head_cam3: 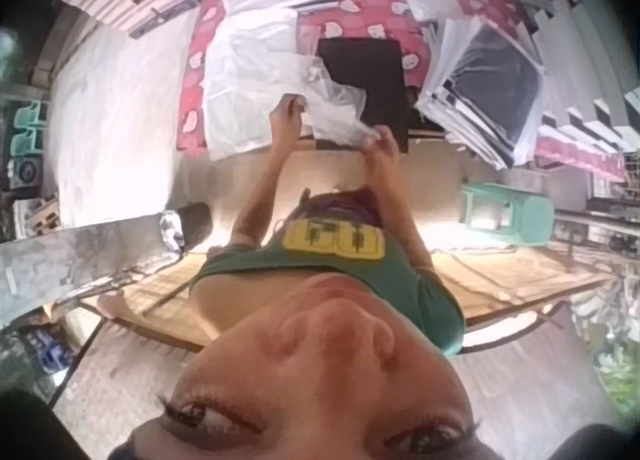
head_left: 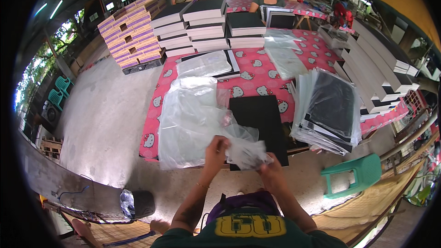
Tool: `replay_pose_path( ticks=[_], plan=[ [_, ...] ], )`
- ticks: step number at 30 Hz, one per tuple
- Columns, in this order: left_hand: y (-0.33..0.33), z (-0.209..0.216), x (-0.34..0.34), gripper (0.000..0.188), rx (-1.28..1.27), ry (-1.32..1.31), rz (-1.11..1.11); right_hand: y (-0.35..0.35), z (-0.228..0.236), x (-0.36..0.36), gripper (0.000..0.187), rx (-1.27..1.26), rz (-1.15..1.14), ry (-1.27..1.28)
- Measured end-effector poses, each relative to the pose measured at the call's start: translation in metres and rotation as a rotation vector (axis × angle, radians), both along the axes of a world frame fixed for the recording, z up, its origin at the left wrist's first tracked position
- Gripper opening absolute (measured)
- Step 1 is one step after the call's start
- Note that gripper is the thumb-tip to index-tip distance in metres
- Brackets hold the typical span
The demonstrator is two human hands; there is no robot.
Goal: The person inserts black boards into clear plastic bags and places the packaged items into a stack on the table.
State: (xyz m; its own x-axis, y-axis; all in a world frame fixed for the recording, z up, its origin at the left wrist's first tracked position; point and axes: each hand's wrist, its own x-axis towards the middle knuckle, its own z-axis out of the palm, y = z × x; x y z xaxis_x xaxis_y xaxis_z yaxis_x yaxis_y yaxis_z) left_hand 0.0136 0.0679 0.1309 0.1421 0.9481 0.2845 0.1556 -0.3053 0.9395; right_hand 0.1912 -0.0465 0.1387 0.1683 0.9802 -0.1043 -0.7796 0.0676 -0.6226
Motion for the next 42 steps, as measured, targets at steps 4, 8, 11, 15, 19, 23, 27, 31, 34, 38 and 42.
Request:
replay_pose_path(
  ticks=[4,8,11,15,19,23,27,31,34,38,42],
  plan=[
    [-0.029,0.01,0.015,0.014,-0.478,-0.632,-0.226,0.005,-0.006,0.033,0.033,0.098,0.082,0.246],
    [0.005,0.0,-0.053,0.016,-0.389,-0.476,0.118,0.0,0.024,0.062,0.034,0.175,0.133,0.122],
    [0.013,0.033,-0.048,0.047,-0.031,-0.218,0.047,-0.001,0.037,0.078,0.016,0.344,0.253,-0.599],
    [-0.022,0.097,0.01,0.063,0.284,0.265,-0.532,0.009,0.081,0.052,0.013,0.558,0.351,-1.43],
    [-0.02,0.097,0.005,0.045,0.223,0.463,-0.7,0.009,0.08,0.081,0.028,0.139,0.0,-2.132],
    [-0.021,0.074,0.006,0.024,0.285,0.82,-0.267,0.004,0.065,0.112,0.022,-0.105,-0.142,-2.284],
    [-0.013,0.076,-0.022,0.031,0.502,1.014,-0.093,-0.016,0.096,0.123,0.033,-0.158,0.025,-2.165],
    [0.012,0.067,-0.054,0.049,0.516,0.635,-0.354,-0.023,0.087,0.139,0.033,-0.127,0.282,-2.055],
    [-0.025,0.093,-0.039,0.031,-0.669,-0.558,-0.518,-0.012,0.04,0.15,0.034,-0.015,0.215,-1.294],
    [-0.021,0.082,-0.014,0.032,-0.114,0.801,-1.089,-0.006,0.017,0.15,0.039,0.181,0.309,0.144],
    [-0.021,0.081,-0.03,0.028,-0.375,-0.367,-0.638,-0.01,0.038,0.139,0.03,0.003,0.919,-1.161]
  ],
)
